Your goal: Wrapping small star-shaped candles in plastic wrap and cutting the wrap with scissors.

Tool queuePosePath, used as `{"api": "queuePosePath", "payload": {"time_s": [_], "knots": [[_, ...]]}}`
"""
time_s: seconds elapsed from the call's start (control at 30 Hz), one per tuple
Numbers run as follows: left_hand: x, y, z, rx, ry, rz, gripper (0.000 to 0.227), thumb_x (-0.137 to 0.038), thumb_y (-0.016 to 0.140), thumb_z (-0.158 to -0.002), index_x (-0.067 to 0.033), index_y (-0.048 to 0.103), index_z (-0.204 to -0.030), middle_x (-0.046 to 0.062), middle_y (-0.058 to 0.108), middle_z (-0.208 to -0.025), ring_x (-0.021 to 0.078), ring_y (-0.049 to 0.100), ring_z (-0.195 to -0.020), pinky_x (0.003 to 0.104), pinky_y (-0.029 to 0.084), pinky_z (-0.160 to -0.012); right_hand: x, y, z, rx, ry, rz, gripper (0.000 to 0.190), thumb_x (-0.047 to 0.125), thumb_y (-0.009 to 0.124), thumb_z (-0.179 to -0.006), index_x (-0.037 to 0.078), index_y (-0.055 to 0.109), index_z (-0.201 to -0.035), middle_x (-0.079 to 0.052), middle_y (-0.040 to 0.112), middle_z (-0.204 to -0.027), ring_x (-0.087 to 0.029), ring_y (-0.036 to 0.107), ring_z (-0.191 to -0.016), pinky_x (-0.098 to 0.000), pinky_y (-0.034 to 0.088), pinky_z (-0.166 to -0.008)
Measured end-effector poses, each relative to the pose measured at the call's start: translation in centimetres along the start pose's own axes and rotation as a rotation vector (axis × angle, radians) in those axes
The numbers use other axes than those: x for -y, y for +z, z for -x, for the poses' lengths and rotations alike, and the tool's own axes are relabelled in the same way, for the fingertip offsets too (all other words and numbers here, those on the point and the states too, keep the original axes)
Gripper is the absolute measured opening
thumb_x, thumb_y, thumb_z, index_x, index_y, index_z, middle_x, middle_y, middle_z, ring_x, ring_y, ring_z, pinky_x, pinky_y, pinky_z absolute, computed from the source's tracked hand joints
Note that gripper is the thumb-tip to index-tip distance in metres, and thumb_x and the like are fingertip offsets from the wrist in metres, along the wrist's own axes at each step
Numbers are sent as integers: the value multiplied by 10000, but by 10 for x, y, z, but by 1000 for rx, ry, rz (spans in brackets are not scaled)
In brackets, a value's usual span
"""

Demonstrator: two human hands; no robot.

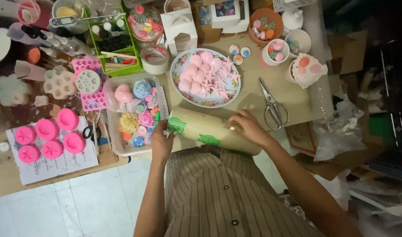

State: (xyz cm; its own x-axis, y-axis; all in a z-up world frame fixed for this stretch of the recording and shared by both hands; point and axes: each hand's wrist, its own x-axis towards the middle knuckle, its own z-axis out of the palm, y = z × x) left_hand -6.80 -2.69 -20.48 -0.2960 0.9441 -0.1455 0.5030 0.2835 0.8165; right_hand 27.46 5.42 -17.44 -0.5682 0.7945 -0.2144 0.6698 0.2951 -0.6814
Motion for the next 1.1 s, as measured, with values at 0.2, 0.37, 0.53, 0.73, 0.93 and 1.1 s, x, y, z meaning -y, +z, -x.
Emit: {"api": "queuePosePath", "payload": {"time_s": [0.2, 0.37, 0.53, 0.73, 0.93, 1.1], "knots": [[-7, -4, -4, 17, 8, -4, 435, 44, 770, -743, -20, 659, -1159, 163, 741, -1041, 285, 730, -937, 391, 574, -776, 2, 2, 7, -51, 32, -70, 157, 130, 772, -863, 128, 736, -1016, -67, 636, -1027, -290, 573, -1070, -426, 473, -939], [18, 4, -7, 14, 53, -38, 434, 56, 746, -758, -7, 659, -1179, 172, 746, -1049, 291, 735, -953, 388, 579, -806, -11, 17, 14, -54, 94, -95, 121, 133, 716, -889, 144, 723, -1009, -78, 634, -1073, -253, 623, -1073, -408, 508, -941], [-1, 1, -6, 55, -162, -26, 431, 14, 756, -791, -15, 644, -1206, 154, 732, -1082, 293, 741, -845, 385, 583, -748, -5, 8, 11, -127, -17, -41, 243, 140, 760, -862, 55, 713, -1085, -129, 687, -1104, -323, 567, -1146, -530, 384, -1063], [12, 8, -5, 0, 3, -61, 457, 42, 773, -727, 0, 674, -1172, 173, 751, -1045, 296, 733, -946, 385, 567, -812, -41, 30, -10, 217, -196, 330, 118, 142, 637, -1007, 64, 721, -1037, -124, 696, -1022, -254, 692, -892, -407, 594, -835], [-6, 12, -4, -29, -81, -71, 497, 8, 779, -743, -17, 657, -1225, 176, 738, -1114, 309, 714, -1038, 402, 564, -897, -63, 48, -40, 130, -491, 641, 83, 44, 627, -927, 14, 697, -959, -158, 698, -970, -259, 689, -827, -398, 589, -691], [-57, 79, -11, 101, 377, -180, 636, -111, 820, -699, 10, 601, -1284, 251, 619, -1274, 423, 560, -1185, 493, 467, -1005, -68, 6, -52, 483, 6, 189, 159, 207, 618, -996, 50, 630, -977, -145, 687, -827, -268, 673, -720, -417, 575, -672]]}}
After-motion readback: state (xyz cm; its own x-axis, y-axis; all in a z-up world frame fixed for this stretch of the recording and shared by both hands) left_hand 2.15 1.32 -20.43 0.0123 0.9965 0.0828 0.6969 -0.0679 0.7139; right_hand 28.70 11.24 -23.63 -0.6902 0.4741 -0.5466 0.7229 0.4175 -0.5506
